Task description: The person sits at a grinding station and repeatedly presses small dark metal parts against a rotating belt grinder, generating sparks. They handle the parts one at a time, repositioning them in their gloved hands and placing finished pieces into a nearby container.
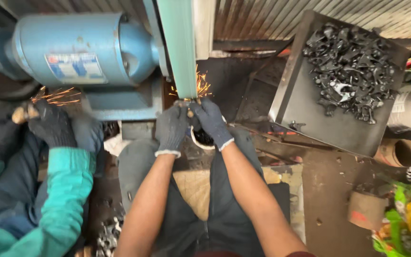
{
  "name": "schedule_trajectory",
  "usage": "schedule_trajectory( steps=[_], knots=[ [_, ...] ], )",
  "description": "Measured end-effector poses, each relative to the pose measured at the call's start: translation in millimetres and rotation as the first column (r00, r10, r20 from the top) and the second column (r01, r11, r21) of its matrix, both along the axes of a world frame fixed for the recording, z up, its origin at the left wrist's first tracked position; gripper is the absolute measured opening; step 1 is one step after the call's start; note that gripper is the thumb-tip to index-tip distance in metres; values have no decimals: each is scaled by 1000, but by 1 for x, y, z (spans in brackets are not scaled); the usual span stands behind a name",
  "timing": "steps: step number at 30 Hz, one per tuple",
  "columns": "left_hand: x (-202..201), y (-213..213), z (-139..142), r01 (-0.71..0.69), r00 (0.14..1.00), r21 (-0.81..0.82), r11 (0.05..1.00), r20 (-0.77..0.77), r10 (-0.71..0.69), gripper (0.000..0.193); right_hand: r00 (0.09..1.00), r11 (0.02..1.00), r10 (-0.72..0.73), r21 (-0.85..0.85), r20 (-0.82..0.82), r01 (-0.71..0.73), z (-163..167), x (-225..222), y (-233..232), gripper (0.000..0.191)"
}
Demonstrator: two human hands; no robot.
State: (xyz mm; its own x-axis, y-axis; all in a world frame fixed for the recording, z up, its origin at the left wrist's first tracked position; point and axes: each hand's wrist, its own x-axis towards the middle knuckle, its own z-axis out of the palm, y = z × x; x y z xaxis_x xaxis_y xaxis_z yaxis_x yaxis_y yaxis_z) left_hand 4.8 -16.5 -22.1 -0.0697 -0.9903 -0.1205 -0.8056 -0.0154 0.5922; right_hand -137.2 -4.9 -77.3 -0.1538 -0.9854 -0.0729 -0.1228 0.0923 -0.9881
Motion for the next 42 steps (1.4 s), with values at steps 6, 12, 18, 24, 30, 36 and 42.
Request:
schedule_trajectory(
  steps=[6,12,18,24,30,36,42],
  knots=[
    [-1,2,-14,-54,996,-2,999,-76,54,35,999,1000,-24,-8,41,24,2,0,7,22],
    [-13,9,-28,43,998,-88,995,-39,-47,38,989,997,-74,-15,125,76,7,-8,18,20],
    [-34,3,-35,-158,981,-138,978,-135,139,37,993,994,-64,-77,98,72,-5,-13,-4,22],
    [-40,1,-28,-36,992,-163,986,-128,15,34,978,982,-182,-40,98,187,-3,-17,9,24],
    [-7,17,0,92,956,-209,973,-255,-145,34,944,975,-127,-214,-305,62,31,-10,49,42],
    [17,49,26,35,906,-29,999,-422,-44,40,924,992,115,2,-364,-123,54,-1,83,46],
    [25,57,26,243,667,167,955,-744,-39,40,919,961,278,-80,280,-266,59,-13,93,54]
  ],
)
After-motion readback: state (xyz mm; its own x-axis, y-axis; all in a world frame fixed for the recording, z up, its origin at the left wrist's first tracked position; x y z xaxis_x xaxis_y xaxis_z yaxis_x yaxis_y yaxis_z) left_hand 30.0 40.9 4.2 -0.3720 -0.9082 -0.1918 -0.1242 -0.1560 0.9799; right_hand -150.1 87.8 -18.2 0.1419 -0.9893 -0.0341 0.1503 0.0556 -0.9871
